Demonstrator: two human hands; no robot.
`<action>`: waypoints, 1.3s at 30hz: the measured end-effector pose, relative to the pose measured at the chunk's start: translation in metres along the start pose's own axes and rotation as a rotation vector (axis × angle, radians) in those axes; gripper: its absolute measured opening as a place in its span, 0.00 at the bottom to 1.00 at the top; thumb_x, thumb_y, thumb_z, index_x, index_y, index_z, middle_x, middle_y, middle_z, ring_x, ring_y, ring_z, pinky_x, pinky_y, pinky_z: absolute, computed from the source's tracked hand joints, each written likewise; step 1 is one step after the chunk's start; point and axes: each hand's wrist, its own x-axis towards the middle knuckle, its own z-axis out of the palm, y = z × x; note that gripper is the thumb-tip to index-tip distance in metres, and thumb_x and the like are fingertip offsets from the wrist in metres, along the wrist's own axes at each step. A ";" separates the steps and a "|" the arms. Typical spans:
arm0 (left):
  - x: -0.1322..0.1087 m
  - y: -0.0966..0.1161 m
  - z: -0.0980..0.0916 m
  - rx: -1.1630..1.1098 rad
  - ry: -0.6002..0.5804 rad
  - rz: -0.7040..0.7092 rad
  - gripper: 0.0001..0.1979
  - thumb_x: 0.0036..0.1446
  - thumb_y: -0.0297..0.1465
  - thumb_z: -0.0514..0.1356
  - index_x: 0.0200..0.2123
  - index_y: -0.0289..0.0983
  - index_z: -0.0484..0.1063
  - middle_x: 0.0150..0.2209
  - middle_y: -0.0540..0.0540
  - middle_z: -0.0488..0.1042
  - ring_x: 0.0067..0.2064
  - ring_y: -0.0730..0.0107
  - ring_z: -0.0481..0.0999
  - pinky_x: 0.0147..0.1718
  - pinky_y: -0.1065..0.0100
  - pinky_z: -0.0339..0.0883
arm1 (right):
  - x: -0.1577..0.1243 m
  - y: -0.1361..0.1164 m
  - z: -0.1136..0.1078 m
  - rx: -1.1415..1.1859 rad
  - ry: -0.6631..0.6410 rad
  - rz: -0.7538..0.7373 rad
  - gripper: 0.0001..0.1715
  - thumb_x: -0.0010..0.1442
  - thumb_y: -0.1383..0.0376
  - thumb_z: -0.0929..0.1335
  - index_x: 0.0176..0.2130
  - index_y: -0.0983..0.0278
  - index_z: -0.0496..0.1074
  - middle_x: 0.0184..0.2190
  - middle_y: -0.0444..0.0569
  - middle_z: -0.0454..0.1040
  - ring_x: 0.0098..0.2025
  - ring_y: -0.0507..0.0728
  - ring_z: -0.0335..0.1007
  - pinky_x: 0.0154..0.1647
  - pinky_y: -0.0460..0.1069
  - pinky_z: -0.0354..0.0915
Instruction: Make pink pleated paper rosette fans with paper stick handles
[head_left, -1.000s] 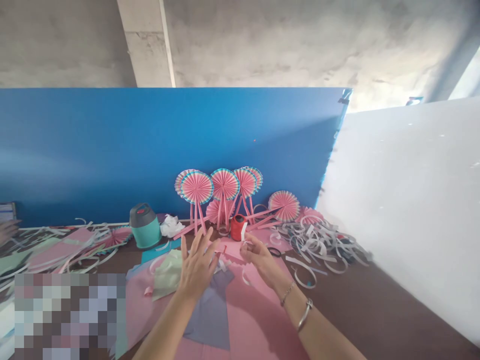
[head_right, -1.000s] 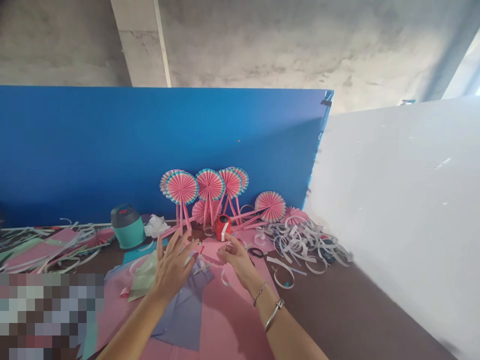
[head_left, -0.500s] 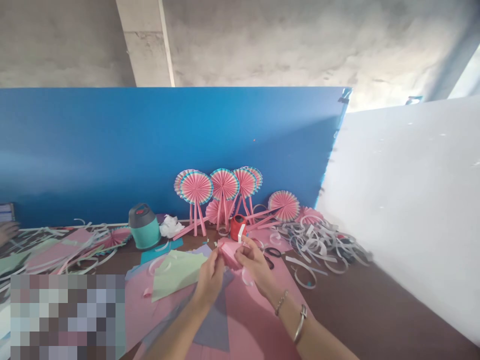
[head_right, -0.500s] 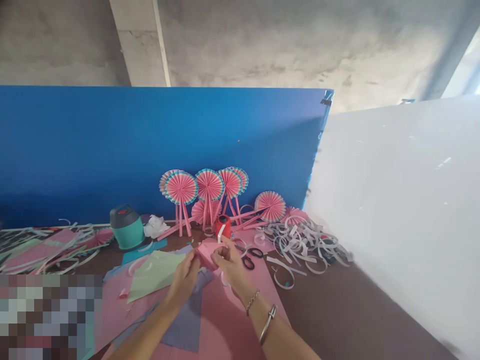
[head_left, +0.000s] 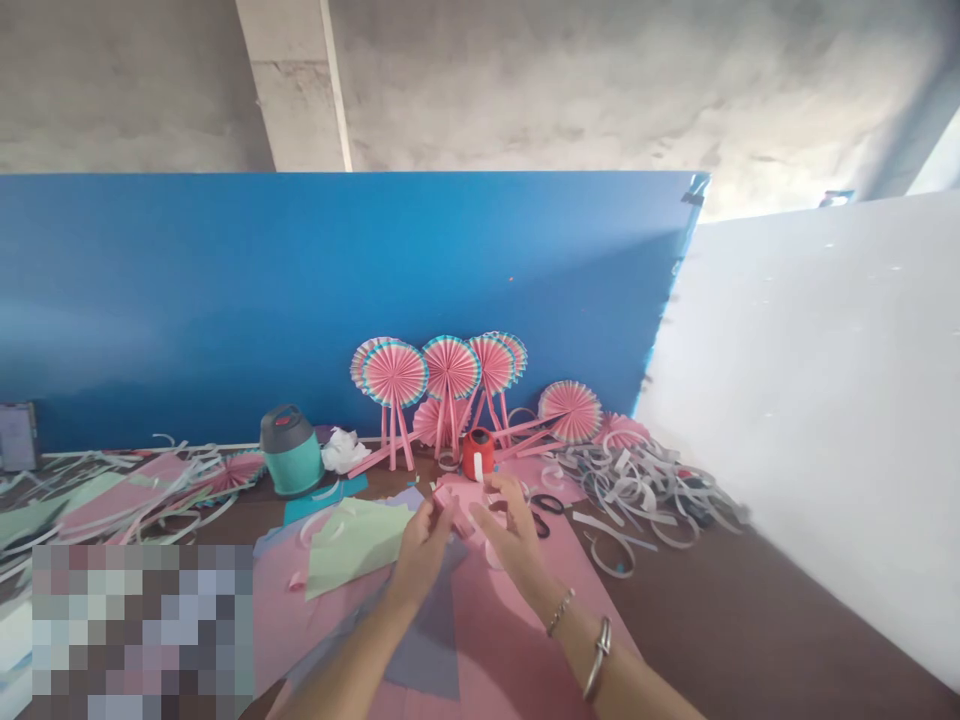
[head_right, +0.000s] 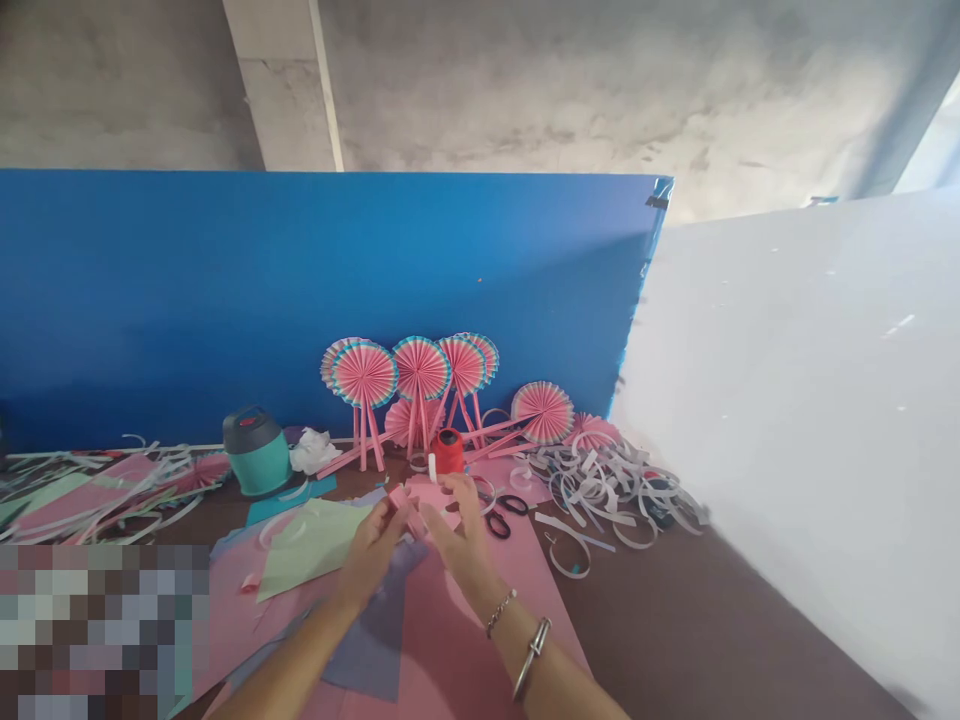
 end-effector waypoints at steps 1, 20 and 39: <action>0.000 0.000 -0.001 0.054 0.007 0.023 0.16 0.55 0.44 0.56 0.31 0.37 0.69 0.28 0.47 0.76 0.33 0.65 0.74 0.38 0.66 0.66 | 0.000 -0.004 -0.001 0.014 -0.004 -0.024 0.12 0.51 0.59 0.70 0.37 0.60 0.73 0.43 0.50 0.68 0.44 0.57 0.64 0.40 0.50 0.62; 0.001 -0.007 0.001 -0.089 -0.075 0.002 0.10 0.53 0.34 0.55 0.36 0.35 0.70 0.28 0.48 0.73 0.34 0.67 0.73 0.40 0.65 0.66 | -0.001 -0.020 0.005 0.264 -0.296 0.383 0.16 0.47 0.56 0.70 0.19 0.66 0.70 0.19 0.44 0.66 0.24 0.50 0.57 0.28 0.47 0.55; -0.008 0.000 0.007 -0.339 -0.093 -0.175 0.15 0.52 0.40 0.59 0.40 0.36 0.71 0.34 0.48 0.74 0.36 0.70 0.73 0.48 0.63 0.64 | -0.004 -0.021 0.009 0.189 -0.212 0.351 0.14 0.45 0.64 0.65 0.14 0.64 0.60 0.16 0.42 0.60 0.23 0.50 0.51 0.25 0.47 0.50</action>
